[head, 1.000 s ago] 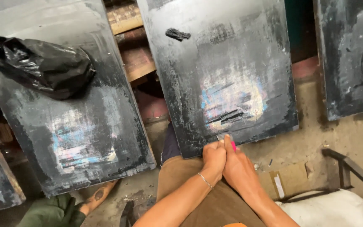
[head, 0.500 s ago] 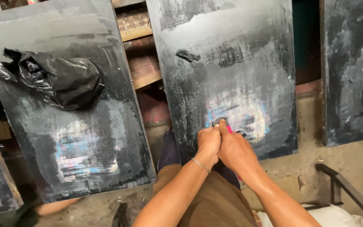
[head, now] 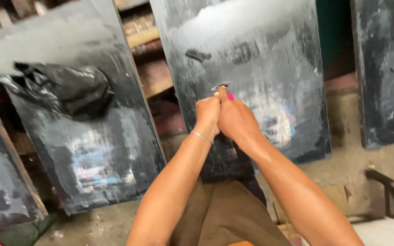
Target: Using a hand scraper to remove dried ink or residue from rectangular production boards.
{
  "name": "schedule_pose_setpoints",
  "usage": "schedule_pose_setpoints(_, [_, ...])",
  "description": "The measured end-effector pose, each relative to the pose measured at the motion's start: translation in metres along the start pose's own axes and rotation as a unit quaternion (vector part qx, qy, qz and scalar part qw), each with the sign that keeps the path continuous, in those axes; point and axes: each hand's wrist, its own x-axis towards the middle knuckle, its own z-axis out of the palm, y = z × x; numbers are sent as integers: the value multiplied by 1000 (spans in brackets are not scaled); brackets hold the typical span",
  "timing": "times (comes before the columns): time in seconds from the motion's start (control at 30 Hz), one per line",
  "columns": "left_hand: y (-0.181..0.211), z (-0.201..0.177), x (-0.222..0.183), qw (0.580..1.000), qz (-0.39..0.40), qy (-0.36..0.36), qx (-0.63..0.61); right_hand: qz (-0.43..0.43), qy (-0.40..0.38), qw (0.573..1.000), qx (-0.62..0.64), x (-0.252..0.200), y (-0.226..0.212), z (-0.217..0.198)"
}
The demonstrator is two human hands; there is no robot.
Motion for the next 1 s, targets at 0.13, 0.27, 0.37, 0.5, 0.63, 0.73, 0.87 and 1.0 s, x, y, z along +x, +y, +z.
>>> schedule_pose_setpoints(0.13, [25, 5, 57, 999, 29, 0, -38, -46, 11, 998, -44, 43, -16, -23])
schedule_pose_setpoints(0.27, [8, 12, 91, 982, 53, -44, -174, -74, 23, 997, -19, 43, -13, -47])
schedule_pose_setpoints(0.37, [-21, 11, 93, 988, 82, -13, -133, -86, -26, 996, -3, 16, -1, -42])
schedule_pose_setpoints(0.5, [19, 3, 56, 981, 189, 4, -39, -60, 7, 997, 55, -27, 0, -50])
schedule_pose_setpoints(0.63, [63, -27, 21, 977, 184, -98, -46, -37, 39, 989, 135, -60, 36, -34])
schedule_pose_setpoints(0.73, [60, -33, 22, 977, 189, -87, 42, -5, 43, 986, 159, -100, 62, -30])
schedule_pose_setpoints(0.87, [34, -49, -16, 939, 290, -11, 186, 35, 78, 982, 171, -126, 117, 3])
schedule_pose_setpoints(1.0, [-61, -35, -77, 874, 81, -390, 277, -30, 75, 994, 76, -137, 176, 83])
